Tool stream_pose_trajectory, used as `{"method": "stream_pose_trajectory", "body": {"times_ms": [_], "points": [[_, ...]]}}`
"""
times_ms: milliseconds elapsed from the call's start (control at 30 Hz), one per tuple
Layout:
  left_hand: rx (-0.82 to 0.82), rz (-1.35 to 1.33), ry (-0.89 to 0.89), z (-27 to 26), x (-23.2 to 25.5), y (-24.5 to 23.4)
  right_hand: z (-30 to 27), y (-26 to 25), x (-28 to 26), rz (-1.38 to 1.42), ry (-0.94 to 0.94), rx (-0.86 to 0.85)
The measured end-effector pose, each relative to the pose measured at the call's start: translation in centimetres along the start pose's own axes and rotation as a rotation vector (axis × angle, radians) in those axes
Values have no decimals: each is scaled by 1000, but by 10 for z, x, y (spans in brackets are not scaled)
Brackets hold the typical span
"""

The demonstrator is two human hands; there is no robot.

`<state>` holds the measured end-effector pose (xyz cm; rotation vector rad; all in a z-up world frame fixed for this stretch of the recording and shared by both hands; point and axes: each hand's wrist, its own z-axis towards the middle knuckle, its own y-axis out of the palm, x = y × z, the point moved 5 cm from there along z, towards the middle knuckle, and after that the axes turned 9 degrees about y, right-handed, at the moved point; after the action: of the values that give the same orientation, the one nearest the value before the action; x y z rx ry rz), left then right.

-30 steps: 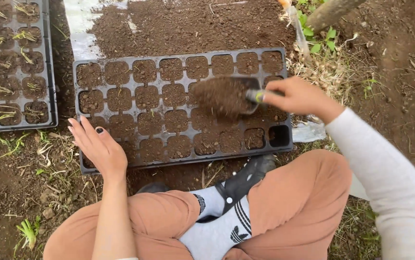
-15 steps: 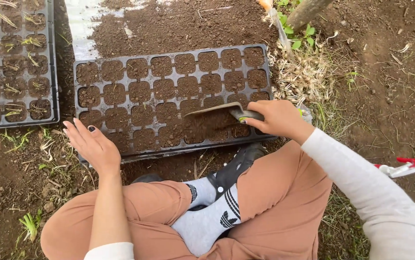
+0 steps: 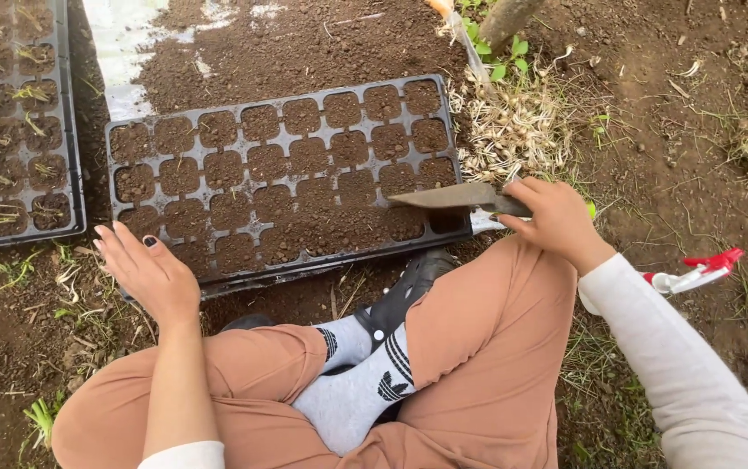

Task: The person scoops soil from a bag using a trowel and fills the cells of a black seedling tray. They then use their hand to pat down and level the soil in each cell.

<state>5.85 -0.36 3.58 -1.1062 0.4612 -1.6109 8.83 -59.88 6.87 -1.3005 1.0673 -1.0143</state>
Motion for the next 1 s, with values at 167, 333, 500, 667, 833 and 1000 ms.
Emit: {"method": "stream_pose_trajectory", "body": {"times_ms": [167,333,500,667,833,1000], "points": [[-8,-14,-12,0,7,-5,-7,3,-3,-40,-27,114],[17,-7,-14,-3,2,-6,15,-7,-30,94,11,73],[44,-109,-114,1,9,-14,60,-24,-72,246,119,165],[26,-121,-150,0,2,-16,87,-25,-124,258,-51,111],[31,-140,-197,1,-6,-9,107,-22,-192,113,-287,153],[22,-160,-194,2,-2,-13,157,17,-235,40,-363,194]]}}
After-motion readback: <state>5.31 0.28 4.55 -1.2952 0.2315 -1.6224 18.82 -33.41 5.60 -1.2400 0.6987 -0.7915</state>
